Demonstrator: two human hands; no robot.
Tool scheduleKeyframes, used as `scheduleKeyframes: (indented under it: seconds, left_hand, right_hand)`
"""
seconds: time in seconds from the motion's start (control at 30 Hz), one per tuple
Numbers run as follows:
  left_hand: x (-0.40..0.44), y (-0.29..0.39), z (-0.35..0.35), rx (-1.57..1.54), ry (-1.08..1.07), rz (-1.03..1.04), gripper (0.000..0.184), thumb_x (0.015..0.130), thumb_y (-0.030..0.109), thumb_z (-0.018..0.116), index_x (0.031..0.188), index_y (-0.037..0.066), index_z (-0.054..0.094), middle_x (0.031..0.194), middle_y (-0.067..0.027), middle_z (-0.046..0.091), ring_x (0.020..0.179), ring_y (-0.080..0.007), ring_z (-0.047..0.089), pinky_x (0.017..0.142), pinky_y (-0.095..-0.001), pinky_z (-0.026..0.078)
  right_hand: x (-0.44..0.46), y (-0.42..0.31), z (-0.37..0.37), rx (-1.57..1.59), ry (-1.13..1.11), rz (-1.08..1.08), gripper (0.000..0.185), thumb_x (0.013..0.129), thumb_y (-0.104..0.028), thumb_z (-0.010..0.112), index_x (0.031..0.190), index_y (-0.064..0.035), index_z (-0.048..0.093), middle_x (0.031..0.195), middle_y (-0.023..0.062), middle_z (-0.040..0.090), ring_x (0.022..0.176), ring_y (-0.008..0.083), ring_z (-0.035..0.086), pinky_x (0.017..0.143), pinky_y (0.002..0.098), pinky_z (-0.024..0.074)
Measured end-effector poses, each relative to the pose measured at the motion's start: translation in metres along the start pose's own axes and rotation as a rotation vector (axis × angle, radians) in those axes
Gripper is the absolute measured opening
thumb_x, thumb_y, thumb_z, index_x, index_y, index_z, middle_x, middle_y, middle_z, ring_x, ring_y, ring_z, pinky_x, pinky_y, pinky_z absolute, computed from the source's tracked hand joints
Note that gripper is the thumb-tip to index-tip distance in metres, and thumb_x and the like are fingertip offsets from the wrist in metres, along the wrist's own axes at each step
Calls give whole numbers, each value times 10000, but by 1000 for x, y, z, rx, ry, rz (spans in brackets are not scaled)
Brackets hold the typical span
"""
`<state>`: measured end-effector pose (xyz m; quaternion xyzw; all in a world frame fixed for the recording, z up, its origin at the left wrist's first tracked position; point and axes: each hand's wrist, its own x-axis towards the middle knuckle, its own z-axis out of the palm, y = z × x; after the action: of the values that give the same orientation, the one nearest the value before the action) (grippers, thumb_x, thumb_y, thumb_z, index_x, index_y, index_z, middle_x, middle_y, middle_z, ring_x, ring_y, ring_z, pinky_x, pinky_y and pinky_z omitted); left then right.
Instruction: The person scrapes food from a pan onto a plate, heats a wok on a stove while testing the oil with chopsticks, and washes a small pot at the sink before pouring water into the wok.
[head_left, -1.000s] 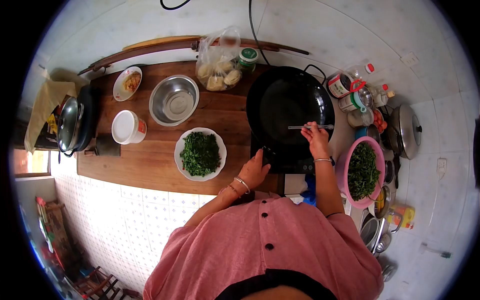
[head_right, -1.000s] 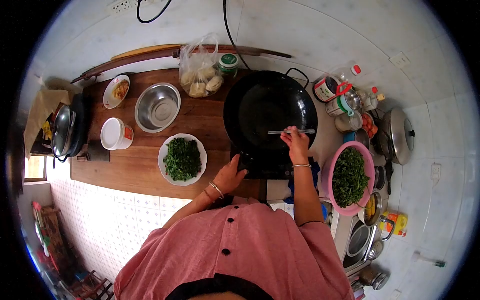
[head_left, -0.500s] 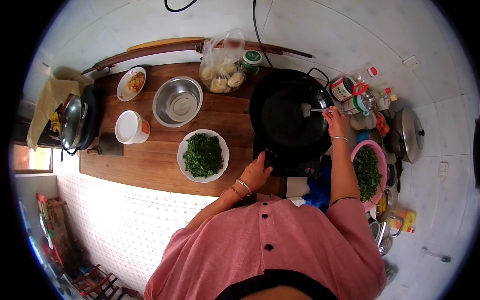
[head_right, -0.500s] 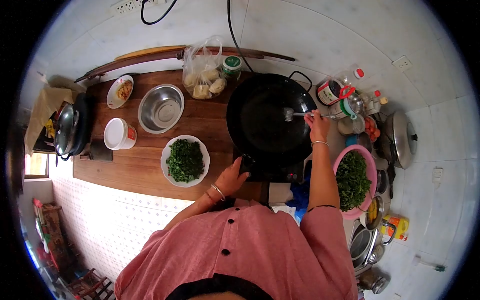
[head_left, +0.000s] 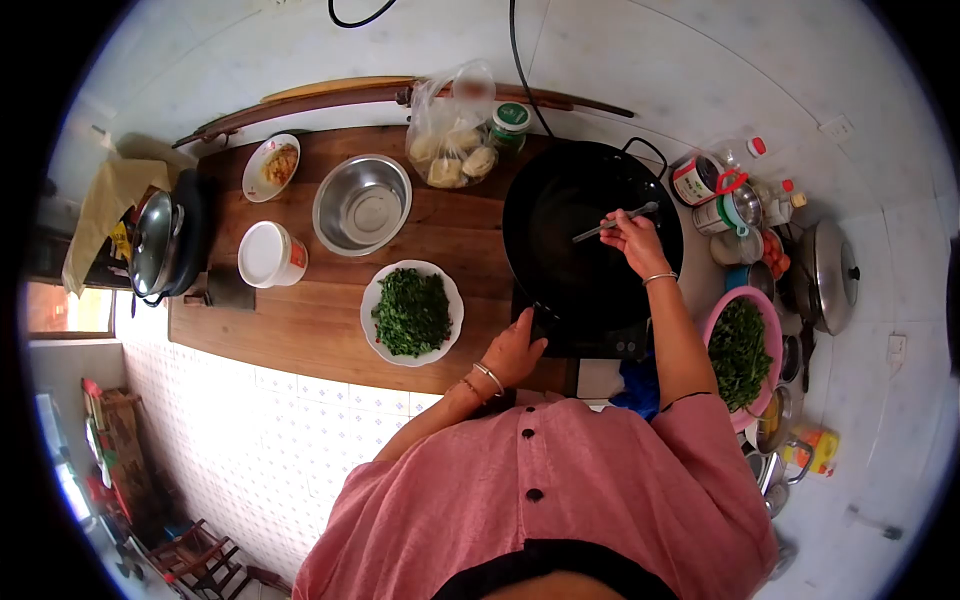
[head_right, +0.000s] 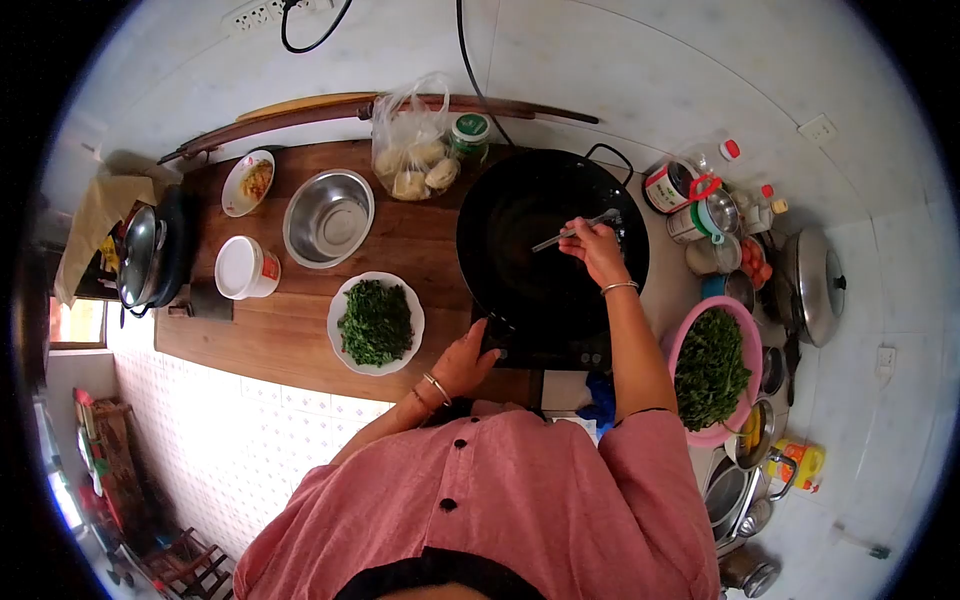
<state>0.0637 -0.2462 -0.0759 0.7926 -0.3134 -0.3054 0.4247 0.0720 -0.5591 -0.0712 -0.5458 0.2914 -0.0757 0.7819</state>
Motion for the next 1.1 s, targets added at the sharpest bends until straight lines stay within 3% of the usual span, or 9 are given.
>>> scheduleKeyframes:
  seconds: [0.17,0.57,0.93,1.03,1.1]
  left_hand:
    - [1,-7,6,-17,35,53,581,804,205,589,1259,-34,318,983,-311,561,908,-456,541,766,-469,450]
    - [0,-6,4,-22,35,51,600,810,225,586,1271,-32,301,988,-317,558,903,-466,539,762,-477,452]
    - [-1,-2,0,-38,23,35,660,811,232,591,1315,-9,241,1015,-318,552,886,-467,546,754,-480,455]
    - [-2,-1,-5,-88,23,23,593,816,249,600,1270,-27,337,1016,-303,560,902,-442,561,754,-450,466]
    - [-6,-1,-12,-336,87,-52,466,842,250,586,1179,-44,456,948,-217,614,839,-335,612,727,-376,484]
  right_hand:
    - [-1,-6,-37,-4,200,-81,249,903,-229,538,933,18,559,865,112,604,711,182,611,683,318,545]
    - [-22,42,-9,130,132,62,225,886,-231,568,917,-9,551,864,99,604,734,186,611,701,332,550]
    - [-39,58,22,275,266,161,177,897,-191,543,888,-15,558,809,104,602,707,197,614,677,325,557]
    - [-38,61,28,319,276,179,164,896,-181,542,878,-20,562,808,99,604,715,198,614,685,328,555]
    - [-38,63,31,341,285,197,157,896,-177,543,876,-22,564,807,96,605,719,198,614,693,330,553]
